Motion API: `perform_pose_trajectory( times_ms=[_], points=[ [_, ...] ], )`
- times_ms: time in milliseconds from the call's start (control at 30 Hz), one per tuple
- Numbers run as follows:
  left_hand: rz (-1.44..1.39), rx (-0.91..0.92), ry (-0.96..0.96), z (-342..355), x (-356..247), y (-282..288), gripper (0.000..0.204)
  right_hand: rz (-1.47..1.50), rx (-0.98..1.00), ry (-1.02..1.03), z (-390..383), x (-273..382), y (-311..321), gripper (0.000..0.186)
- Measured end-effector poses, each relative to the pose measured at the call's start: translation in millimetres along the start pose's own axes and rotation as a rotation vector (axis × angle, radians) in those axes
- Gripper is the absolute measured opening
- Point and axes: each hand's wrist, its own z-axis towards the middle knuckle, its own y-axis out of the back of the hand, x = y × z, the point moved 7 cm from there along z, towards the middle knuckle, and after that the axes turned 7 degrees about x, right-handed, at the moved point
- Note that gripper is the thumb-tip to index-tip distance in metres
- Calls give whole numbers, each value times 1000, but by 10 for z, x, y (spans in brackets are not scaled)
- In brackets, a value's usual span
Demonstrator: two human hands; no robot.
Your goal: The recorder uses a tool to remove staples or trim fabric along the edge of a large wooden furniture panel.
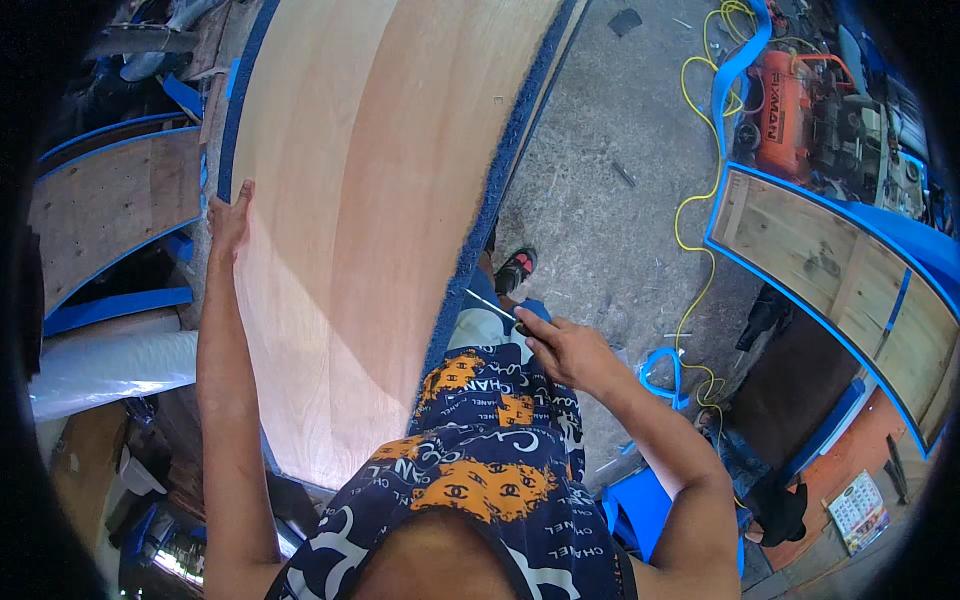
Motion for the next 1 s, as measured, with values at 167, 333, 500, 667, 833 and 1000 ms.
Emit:
perform_pose_trajectory(
  times_ms=[167, 333, 500, 667, 833, 1000],
  points=[
    [15, -29, -1, 47, 37, -9, 125, 64, -10, 24, 52, 3, 33, 45],
    [-6, -24, -8, 47, 42, -18, 126, 64, 39, -25, 74, 0, 12, 45],
    [-5, -34, -26, 21, 16, -2, 127, 76, 9, -18, 42, 60, 55, 44],
    [-10, -33, -23, 23, 11, 2, 126, 86, 1, -12, 58, 76, 62, 44],
    [-5, -22, 2, 26, 23, -9, 125, 102, -38, 28, 30, 57, 66, 44],
    [-12, -21, -8, 40, 38, -25, 125, 104, -48, 47, 18, 60, 79, 44]
  ],
)
